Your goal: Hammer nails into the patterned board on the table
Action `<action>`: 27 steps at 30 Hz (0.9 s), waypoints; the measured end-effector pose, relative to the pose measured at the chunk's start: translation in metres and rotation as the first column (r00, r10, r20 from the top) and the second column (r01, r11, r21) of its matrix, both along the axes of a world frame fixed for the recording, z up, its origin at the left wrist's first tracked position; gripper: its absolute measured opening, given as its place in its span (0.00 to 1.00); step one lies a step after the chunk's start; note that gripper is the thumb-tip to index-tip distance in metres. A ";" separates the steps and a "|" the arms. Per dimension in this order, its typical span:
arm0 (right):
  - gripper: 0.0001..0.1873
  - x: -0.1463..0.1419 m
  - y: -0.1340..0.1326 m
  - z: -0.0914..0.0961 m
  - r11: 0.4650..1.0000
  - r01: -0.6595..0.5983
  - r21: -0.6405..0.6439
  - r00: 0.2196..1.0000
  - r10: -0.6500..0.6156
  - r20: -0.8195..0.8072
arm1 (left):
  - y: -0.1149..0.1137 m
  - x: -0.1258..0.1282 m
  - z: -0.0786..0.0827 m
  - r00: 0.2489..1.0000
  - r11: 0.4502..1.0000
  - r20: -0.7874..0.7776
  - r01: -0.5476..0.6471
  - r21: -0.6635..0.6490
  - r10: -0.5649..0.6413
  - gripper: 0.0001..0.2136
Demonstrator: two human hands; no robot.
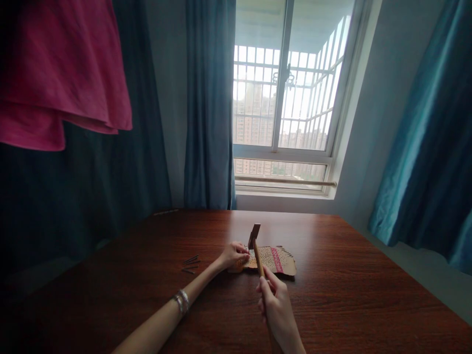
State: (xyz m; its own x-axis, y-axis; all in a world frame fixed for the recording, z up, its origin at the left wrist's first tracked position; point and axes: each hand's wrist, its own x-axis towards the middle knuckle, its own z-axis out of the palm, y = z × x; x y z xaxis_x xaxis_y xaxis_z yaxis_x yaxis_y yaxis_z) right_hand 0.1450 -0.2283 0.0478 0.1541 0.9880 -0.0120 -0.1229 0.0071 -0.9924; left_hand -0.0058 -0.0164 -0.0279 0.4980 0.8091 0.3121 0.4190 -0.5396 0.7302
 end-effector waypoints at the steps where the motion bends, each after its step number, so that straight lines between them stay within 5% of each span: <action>1: 0.33 0.000 0.000 0.001 1.000 -0.003 -0.003 1.000 0.003 0.002 | 0.000 0.000 -0.001 1.000 1.000 0.004 0.003 -0.004 -0.003 0.14; 27: 0.29 0.000 0.004 0.012 0.999 -0.015 0.031 0.986 0.009 0.164 | -0.008 0.003 0.001 1.000 0.999 -0.011 -0.029 0.019 0.029 0.14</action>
State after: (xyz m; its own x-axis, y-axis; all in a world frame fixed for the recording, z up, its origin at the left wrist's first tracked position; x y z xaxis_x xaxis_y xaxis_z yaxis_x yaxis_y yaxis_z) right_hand 0.1452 -0.2241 0.0602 0.1394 0.9892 0.0445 0.0410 0.0391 -0.9984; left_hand -0.0033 -0.0243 -0.0265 0.4781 0.8172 0.3218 0.4432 -0.5408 0.7150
